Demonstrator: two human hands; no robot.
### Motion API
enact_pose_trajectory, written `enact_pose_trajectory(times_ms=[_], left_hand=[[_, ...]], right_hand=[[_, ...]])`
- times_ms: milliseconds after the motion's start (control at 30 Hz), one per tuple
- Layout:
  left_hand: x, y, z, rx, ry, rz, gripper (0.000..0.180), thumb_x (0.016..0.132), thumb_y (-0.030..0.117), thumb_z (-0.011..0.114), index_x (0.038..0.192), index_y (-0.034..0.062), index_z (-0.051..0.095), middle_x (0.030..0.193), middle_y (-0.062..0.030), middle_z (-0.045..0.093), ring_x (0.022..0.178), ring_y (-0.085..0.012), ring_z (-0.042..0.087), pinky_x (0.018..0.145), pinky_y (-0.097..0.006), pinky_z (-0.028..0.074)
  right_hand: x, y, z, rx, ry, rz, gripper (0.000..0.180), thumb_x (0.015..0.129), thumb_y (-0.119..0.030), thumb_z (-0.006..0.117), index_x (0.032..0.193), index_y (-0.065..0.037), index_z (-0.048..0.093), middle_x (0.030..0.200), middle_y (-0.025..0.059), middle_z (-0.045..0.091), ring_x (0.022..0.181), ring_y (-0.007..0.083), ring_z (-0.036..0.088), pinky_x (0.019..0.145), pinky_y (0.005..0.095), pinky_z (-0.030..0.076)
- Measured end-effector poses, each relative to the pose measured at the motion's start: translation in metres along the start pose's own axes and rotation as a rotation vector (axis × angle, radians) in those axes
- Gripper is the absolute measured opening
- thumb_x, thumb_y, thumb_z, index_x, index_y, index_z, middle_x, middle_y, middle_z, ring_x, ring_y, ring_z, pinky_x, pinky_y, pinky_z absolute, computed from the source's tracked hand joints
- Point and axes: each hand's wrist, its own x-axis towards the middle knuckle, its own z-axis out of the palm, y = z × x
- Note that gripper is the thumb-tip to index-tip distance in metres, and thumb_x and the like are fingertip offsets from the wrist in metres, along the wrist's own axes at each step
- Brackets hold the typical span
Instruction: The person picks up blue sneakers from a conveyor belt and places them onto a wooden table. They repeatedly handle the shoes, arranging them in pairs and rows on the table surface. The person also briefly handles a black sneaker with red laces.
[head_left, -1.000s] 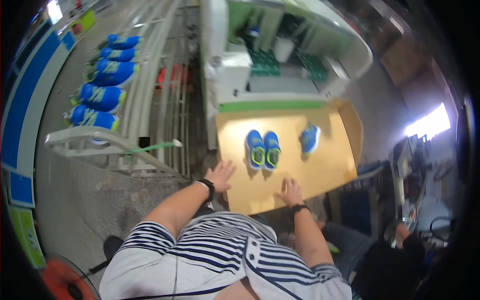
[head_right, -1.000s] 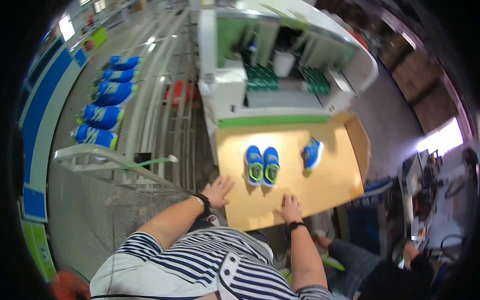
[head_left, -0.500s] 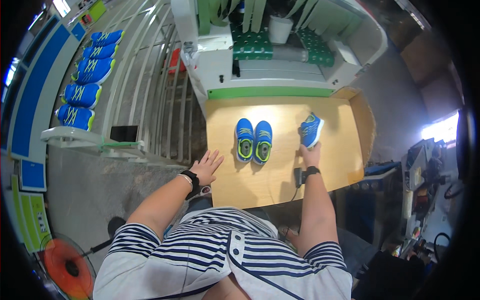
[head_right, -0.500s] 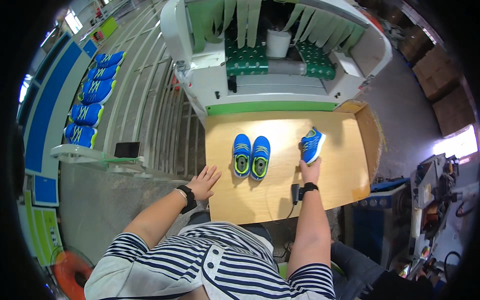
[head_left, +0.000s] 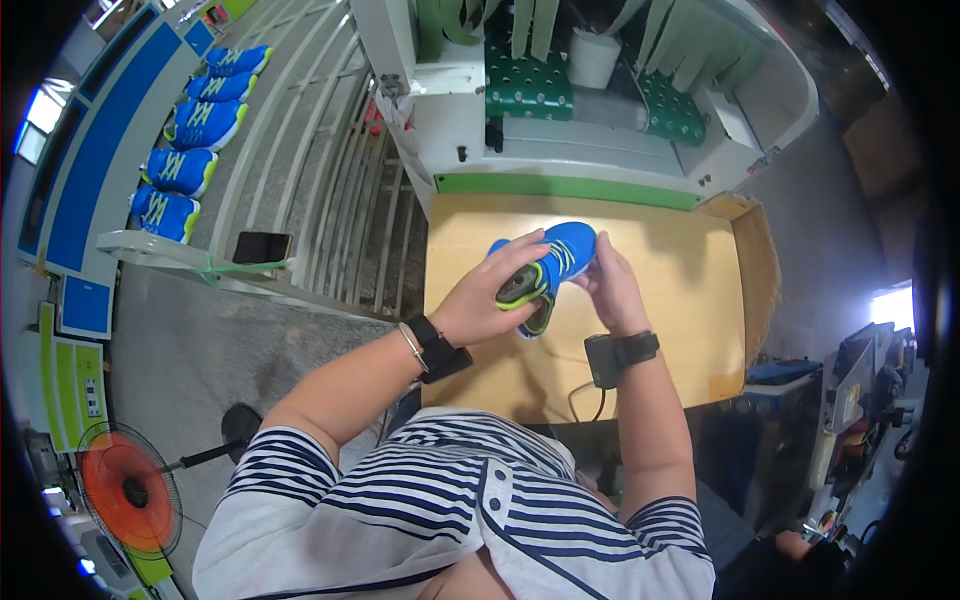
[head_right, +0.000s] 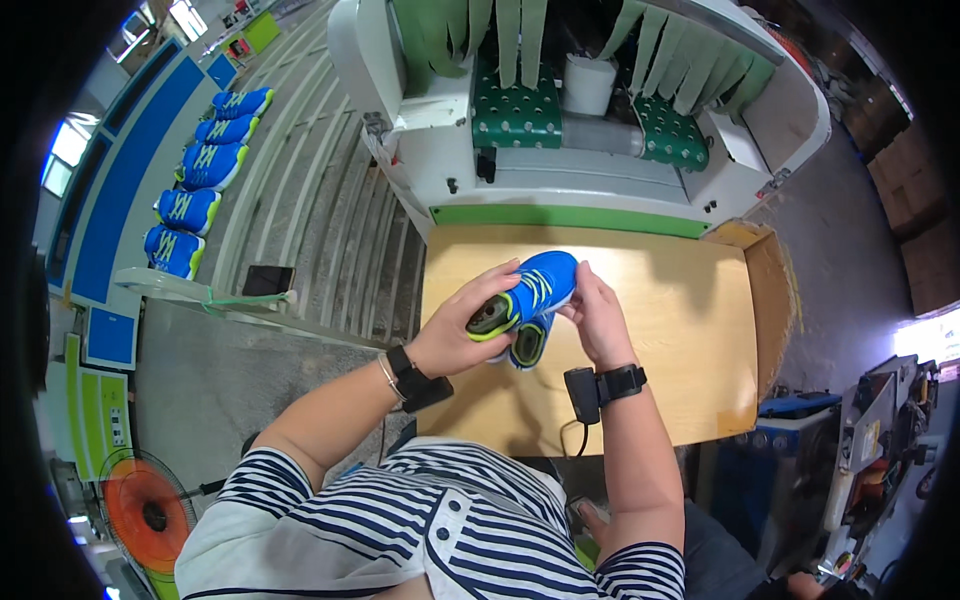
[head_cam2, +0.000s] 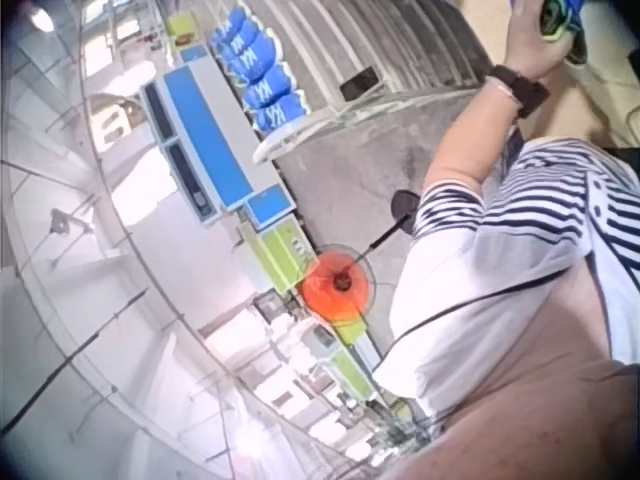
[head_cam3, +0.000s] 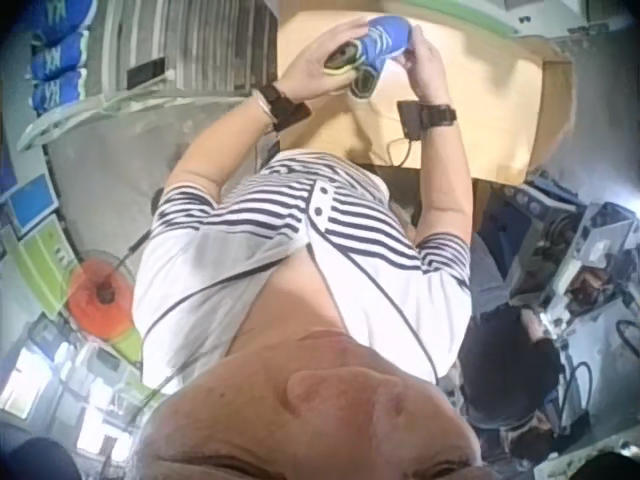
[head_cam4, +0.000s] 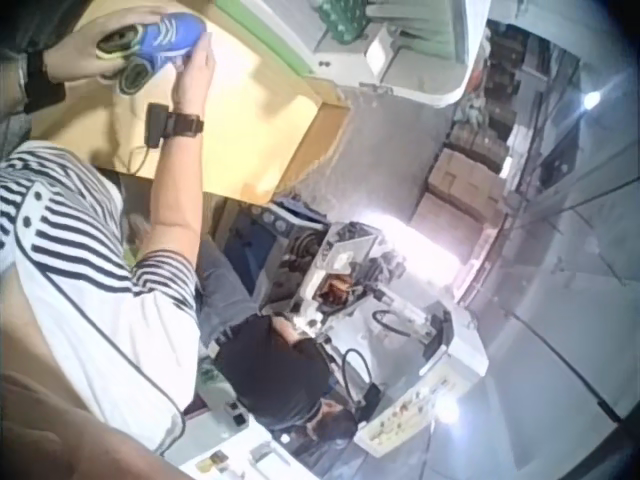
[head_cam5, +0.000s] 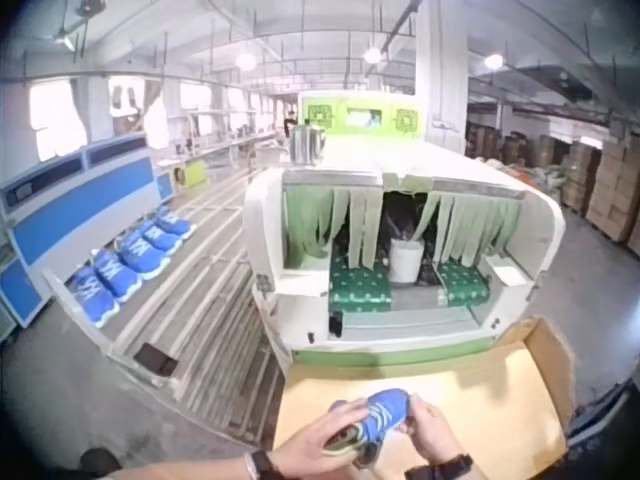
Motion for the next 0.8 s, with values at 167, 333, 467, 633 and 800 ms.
enact_pose_trajectory(times_ms=[167, 333, 467, 633, 800], left_hand=[[0.043, 0.008, -0.001, 0.07, 0.297, -0.015, 0.068, 0.081, 0.003, 0.076, 0.142, 0.002, 0.048, 0.144, -0.0185, 0.051, 0.136, -0.0321, 0.049, 0.114, -0.041, 0.038], [0.139, -0.003, -0.02, 0.213, 0.624, 0.035, 0.07, 0.084, 0.008, 0.076, 0.147, 0.0068, 0.044, 0.14, -0.0164, 0.048, 0.131, -0.0315, 0.049, 0.113, -0.039, 0.038], [0.235, -0.048, -0.031, 0.326, 0.694, 0.016, 0.075, 0.087, 0.01, 0.073, 0.151, 0.0036, 0.035, 0.142, -0.0216, 0.042, 0.129, -0.0372, 0.048, 0.112, -0.041, 0.039], [0.264, -0.081, -0.034, 0.232, 0.545, -0.234, 0.084, 0.091, 0.022, 0.072, 0.155, -0.0024, 0.023, 0.142, -0.0266, 0.039, 0.131, -0.0403, 0.045, 0.113, -0.042, 0.036], [0.173, -0.075, -0.032, 0.325, 0.402, 0.016, 0.072, 0.093, 0.013, 0.067, 0.154, -0.0002, 0.031, 0.156, -0.0223, 0.033, 0.146, -0.0373, 0.032, 0.121, -0.044, 0.027]], right_hand=[[0.009, 0.148, -0.044, -0.76, -0.119, -0.061, 0.105, 0.08, -0.04, 0.084, 0.155, 0.004, 0.024, 0.15, 0.031, 0.037, 0.14, 0.0424, 0.039, 0.115, 0.0495, 0.035], [-0.018, 0.125, -0.001, -0.946, -0.035, -0.194, 0.114, 0.07, -0.029, 0.089, 0.155, 0.002, 0.02, 0.149, 0.0305, 0.038, 0.137, 0.0459, 0.041, 0.115, 0.0487, 0.036], [-0.021, 0.124, -0.018, -0.69, 0.044, -0.179, 0.098, 0.074, -0.013, 0.081, 0.154, 0.001, 0.025, 0.141, 0.0274, 0.049, 0.131, 0.0398, 0.05, 0.111, 0.0446, 0.041], [-0.018, 0.063, -0.042, -0.553, 0.225, -0.075, 0.076, 0.079, -0.008, 0.074, 0.146, -0.006, 0.041, 0.127, 0.0187, 0.058, 0.117, 0.0281, 0.058, 0.102, 0.0382, 0.047], [0.019, -0.056, -0.054, -0.542, 0.374, -0.379, 0.059, 0.085, -0.006, 0.071, 0.14, -0.003, 0.048, 0.13, 0.0134, 0.058, 0.119, 0.0233, 0.056, 0.104, 0.0358, 0.044]])
